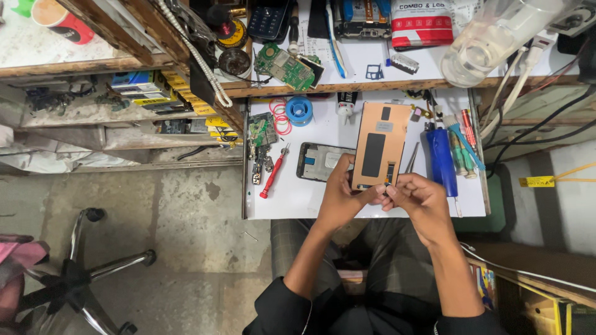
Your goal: The person disassembles a smartphone on a workbench. They use a metal prying tool to separate the back cover, then use a blue electric screwdriver to remove screws from the internal frame. The person handles the phone, tools, and a cardboard box containing a replacement part.
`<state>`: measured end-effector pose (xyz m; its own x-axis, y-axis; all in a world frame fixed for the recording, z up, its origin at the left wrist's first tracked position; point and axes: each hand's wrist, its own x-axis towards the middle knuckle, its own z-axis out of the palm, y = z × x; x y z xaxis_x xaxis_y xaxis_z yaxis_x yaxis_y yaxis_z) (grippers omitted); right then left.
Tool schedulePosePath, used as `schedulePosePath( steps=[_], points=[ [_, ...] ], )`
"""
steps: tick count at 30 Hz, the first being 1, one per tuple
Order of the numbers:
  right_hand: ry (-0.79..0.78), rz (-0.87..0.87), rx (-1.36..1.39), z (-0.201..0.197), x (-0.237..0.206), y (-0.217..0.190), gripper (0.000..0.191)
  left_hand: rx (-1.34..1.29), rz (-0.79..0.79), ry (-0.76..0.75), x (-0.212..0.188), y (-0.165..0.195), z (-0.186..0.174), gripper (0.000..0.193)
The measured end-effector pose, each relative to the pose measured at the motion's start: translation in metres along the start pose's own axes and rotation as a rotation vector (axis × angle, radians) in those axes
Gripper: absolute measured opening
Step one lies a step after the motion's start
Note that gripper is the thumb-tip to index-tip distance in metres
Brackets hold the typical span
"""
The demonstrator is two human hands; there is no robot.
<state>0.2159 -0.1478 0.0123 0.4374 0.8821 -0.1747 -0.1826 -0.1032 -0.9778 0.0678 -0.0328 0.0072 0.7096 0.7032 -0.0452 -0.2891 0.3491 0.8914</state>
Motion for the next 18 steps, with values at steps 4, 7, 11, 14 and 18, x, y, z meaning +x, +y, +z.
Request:
schedulePosePath(
  steps=[4, 7, 11, 14, 18],
  points=[
    [0.073, -0.008, -0.033, 0.004, -0.006, 0.001, 0.013, 0.025, -0.010, 0.022, -0.004, -0.001, 0.000, 0.043],
    [0.114, -0.053, -0.006, 0.004, -0.009, -0.002, 0.018, 0.114, 0.113, -0.024, -0.010, 0.000, -0.007, 0.041],
    [0.133, -0.134, 0.047, 0.003, -0.010, -0.016, 0.021, 0.473, 0.200, 0.203, -0.014, 0.006, -0.025, 0.031],
    [0.131, -0.237, 0.117, 0.002, -0.004, -0.035, 0.020, 0.573, 0.133, 0.400, -0.018, 0.011, -0.034, 0.026],
    [0.148, -0.392, 0.096, 0.004, 0.029, -0.060, 0.018, 0.699, 0.249, 0.397, -0.023, 0.012, -0.031, 0.022]
  ],
)
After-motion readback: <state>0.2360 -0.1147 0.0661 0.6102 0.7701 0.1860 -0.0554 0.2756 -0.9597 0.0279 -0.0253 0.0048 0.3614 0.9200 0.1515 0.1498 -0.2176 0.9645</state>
